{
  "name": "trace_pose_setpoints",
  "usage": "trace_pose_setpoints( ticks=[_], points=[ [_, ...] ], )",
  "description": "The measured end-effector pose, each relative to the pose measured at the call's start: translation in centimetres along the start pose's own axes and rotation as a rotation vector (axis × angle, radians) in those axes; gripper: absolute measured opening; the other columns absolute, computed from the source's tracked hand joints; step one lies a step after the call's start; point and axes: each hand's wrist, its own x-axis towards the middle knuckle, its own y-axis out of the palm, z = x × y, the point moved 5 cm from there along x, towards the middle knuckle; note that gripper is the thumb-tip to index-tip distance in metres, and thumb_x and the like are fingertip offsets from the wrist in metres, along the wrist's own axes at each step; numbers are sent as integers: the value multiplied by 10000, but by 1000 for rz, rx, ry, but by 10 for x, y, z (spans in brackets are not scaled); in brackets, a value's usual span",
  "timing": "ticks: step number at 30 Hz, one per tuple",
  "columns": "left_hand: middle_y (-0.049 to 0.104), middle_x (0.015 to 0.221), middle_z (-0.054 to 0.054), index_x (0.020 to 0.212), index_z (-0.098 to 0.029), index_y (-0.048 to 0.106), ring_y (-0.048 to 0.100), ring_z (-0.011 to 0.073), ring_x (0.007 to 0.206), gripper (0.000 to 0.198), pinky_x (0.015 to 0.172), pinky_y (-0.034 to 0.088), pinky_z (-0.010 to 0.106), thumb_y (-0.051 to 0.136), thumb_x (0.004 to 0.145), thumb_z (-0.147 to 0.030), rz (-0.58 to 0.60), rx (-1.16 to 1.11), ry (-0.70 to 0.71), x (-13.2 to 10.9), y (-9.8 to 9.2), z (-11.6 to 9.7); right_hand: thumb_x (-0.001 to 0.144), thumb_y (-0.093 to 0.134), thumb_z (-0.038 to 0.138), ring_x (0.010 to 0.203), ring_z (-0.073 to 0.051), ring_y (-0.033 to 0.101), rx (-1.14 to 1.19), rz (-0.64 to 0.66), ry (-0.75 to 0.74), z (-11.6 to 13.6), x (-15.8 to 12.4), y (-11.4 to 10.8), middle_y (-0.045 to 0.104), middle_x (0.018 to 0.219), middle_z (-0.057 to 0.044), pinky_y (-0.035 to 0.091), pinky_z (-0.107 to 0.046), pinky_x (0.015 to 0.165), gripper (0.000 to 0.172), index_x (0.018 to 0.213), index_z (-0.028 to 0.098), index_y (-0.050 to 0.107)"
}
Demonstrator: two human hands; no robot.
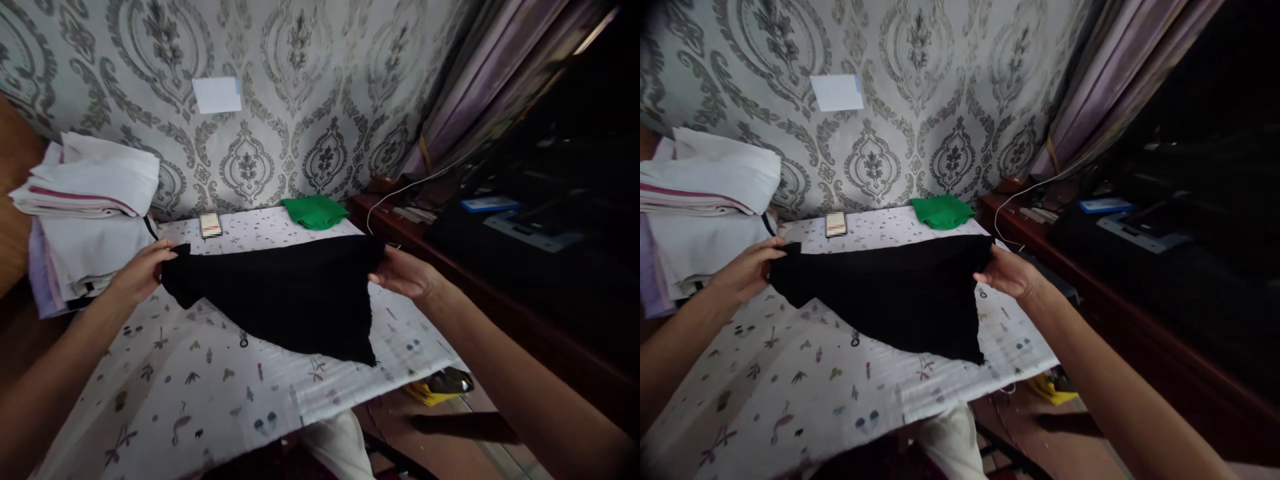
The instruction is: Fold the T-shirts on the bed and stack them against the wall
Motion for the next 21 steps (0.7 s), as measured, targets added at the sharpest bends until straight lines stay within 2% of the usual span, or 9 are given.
trace_pose_setpoints(
  ticks=[3,7,9,11,14,15,17,19,21],
  points=[
    [547,612,-66,755,-229,555,465,93,503,335,438,331,211,755,487,-246,-37,-120,-12,2,-5,-18,989,461,216,895,-185,714,98,-21,-87,25,19,10,749,901,-17,645,-360,739,211,900,264,646],
    [621,694,-50,698,-251,512,602,153,692,323,560,461,273,782,527,-208,-149,-172,188,8,-16,-62,971,508,271,1079,-209,676,125,12,-347,74,35,28,751,951,-10,618,-435,878,160,866,264,628],
    [664,754,-39,710,-261,510,654,206,887,335,681,524,333,801,545,-238,-207,-182,304,4,-19,-89,941,569,329,1170,-220,637,112,43,-537,101,29,36,749,1004,-6,591,-450,938,111,870,268,629],
    [701,853,-32,740,-261,516,640,241,1086,321,792,542,389,790,576,-301,-262,-156,408,-9,-22,-114,922,596,367,1232,-221,601,98,75,-695,120,15,41,741,1061,-2,560,-458,987,110,881,275,640],
    [685,895,-61,769,-271,523,580,238,1239,250,849,514,402,728,633,-314,-298,-122,452,-37,-24,-130,880,644,392,1234,-225,595,68,122,-788,121,-10,37,733,1085,0,538,-444,1003,110,901,287,673],
    [665,853,-70,769,-275,524,589,225,1213,235,842,504,385,716,635,-287,-285,-127,441,-46,-24,-127,857,669,410,1213,-235,607,34,131,-786,113,-17,33,735,1071,-5,541,-437,991,131,901,288,686],
    [628,759,-71,792,-272,532,632,198,1029,249,796,494,348,706,616,-242,-223,-131,400,-63,-24,-107,818,693,495,1139,-263,641,-114,136,-745,85,-27,20,746,1008,-19,549,-427,954,221,872,281,707],
    [630,718,-60,855,-258,551,611,171,825,286,732,486,318,699,611,-251,-100,-47,304,-78,-21,-70,774,715,572,1058,-294,666,-301,145,-660,48,-32,5,754,948,-44,546,-441,936,323,819,252,729],
    [660,729,-31,925,-241,577,587,169,746,303,686,469,303,672,645,-306,85,153,154,-92,-14,-23,736,736,616,1032,-314,672,-511,190,-552,8,-35,-10,759,977,-75,527,-460,957,399,789,221,756]
  ],
)
